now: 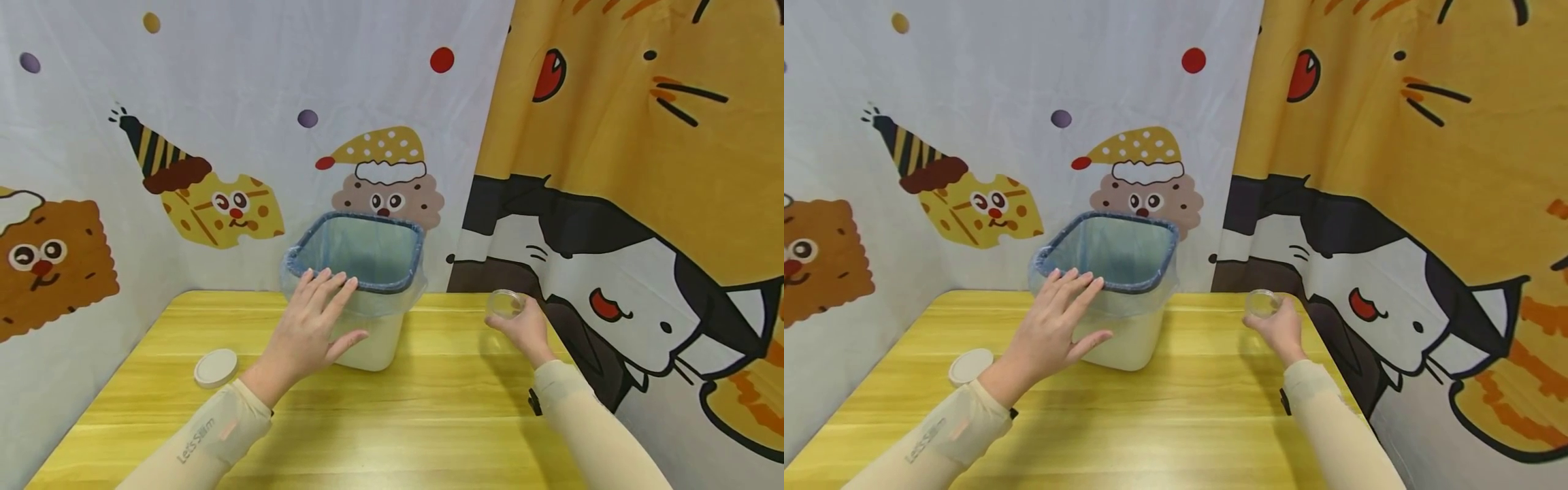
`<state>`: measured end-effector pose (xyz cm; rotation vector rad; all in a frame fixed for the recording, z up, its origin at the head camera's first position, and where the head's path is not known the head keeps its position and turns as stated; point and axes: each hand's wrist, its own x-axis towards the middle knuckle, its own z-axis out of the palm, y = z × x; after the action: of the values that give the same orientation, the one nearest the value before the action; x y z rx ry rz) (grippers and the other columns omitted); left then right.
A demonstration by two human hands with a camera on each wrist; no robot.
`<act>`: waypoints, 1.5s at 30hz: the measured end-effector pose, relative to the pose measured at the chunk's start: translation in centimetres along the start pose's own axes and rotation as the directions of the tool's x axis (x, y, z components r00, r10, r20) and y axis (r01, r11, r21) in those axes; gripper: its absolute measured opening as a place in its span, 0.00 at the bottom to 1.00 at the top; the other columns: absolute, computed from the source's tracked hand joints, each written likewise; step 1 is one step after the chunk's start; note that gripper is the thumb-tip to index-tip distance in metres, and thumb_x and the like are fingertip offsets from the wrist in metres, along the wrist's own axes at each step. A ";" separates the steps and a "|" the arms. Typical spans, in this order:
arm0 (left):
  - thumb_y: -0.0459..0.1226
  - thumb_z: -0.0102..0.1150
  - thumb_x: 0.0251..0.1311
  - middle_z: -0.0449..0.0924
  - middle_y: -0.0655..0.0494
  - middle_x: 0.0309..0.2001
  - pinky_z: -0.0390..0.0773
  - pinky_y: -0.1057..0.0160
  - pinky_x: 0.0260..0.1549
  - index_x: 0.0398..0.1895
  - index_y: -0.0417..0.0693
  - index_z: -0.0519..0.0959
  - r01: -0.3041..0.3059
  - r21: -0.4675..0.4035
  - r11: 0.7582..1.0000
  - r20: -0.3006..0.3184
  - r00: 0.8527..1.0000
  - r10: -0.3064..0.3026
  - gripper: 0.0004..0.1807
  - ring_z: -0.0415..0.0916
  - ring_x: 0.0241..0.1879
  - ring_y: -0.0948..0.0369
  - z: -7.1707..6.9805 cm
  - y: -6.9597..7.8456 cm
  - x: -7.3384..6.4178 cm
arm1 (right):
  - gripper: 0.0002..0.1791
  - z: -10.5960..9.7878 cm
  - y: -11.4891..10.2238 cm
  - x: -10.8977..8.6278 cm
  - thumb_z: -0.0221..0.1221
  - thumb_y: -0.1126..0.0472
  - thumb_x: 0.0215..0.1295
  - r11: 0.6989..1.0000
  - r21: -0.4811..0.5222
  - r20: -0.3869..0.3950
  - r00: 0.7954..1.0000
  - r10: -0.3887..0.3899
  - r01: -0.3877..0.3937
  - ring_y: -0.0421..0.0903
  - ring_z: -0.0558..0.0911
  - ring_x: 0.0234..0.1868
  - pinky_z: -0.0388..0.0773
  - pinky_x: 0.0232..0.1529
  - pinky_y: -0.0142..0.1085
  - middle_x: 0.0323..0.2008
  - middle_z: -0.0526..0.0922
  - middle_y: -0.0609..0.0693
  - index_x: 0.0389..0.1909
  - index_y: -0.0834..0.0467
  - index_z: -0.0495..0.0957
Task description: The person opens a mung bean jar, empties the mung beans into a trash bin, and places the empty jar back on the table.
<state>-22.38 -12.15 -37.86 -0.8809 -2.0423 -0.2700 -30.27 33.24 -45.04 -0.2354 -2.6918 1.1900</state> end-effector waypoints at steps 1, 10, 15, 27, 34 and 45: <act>0.68 0.39 0.79 0.78 0.36 0.68 0.67 0.33 0.75 0.75 0.38 0.73 -0.001 0.000 1.000 -0.001 1.000 0.001 0.45 0.74 0.71 0.36 0.0 0.0 0.0 | 0.56 0.1 0.1 0.0 0.75 0.45 0.62 1.000 0.003 0.003 1.000 -0.003 0.003 0.66 0.79 0.64 0.80 0.63 0.56 0.73 0.70 0.71 0.79 0.69 0.56; 0.67 0.39 0.79 0.78 0.35 0.68 0.66 0.34 0.76 0.75 0.38 0.72 -0.002 -0.003 1.000 -0.004 1.000 0.002 0.45 0.74 0.71 0.35 0.0 0.0 -0.1 | 0.55 1.1 0.6 0.1 0.77 0.47 0.60 0.999 0.022 0.055 0.998 0.022 -0.023 0.66 0.79 0.67 0.81 0.64 0.56 0.74 0.70 0.70 0.77 0.69 0.58; 0.67 0.39 0.79 0.78 0.35 0.68 0.64 0.35 0.78 0.75 0.37 0.73 -0.004 -0.004 1.000 -0.018 1.000 0.004 0.45 0.74 0.71 0.35 0.1 -0.1 -0.1 | 0.56 1.6 0.5 0.0 0.77 0.47 0.59 0.998 0.029 0.081 0.996 0.046 -0.048 0.64 0.79 0.67 0.81 0.64 0.55 0.75 0.69 0.69 0.78 0.68 0.58; 0.68 0.38 0.79 0.78 0.35 0.67 0.70 0.31 0.72 0.75 0.38 0.73 -0.007 0.003 1.000 -0.011 1.000 0.007 0.46 0.74 0.70 0.35 0.1 -0.1 0.1 | 0.57 2.9 0.1 -0.1 0.77 0.48 0.58 0.999 0.003 0.138 0.990 0.036 -0.037 0.68 0.75 0.71 0.82 0.63 0.56 0.74 0.69 0.69 0.79 0.69 0.56; 0.67 0.39 0.79 0.78 0.35 0.67 0.69 0.32 0.74 0.75 0.38 0.73 -0.006 0.009 1.000 -0.004 1.000 0.006 0.45 0.74 0.70 0.35 0.1 -0.1 0.1 | 0.55 3.4 -0.1 -0.3 0.76 0.49 0.60 0.999 0.003 0.166 0.986 0.032 -0.033 0.69 0.74 0.71 0.82 0.62 0.57 0.75 0.67 0.69 0.79 0.68 0.57; 0.67 0.38 0.79 0.78 0.35 0.67 0.70 0.31 0.72 0.75 0.38 0.73 -0.010 0.011 1.000 -0.004 1.000 0.010 0.45 0.75 0.70 0.36 0.0 -0.1 0.2 | 0.55 4.3 -0.4 -0.5 0.77 0.50 0.59 0.999 0.017 0.163 0.986 0.034 -0.037 0.68 0.75 0.71 0.82 0.64 0.57 0.74 0.68 0.69 0.78 0.67 0.57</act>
<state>-22.53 -12.11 -37.75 -0.8833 -2.0331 -0.2552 -30.81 29.84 -47.66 -0.1912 -2.8240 1.2997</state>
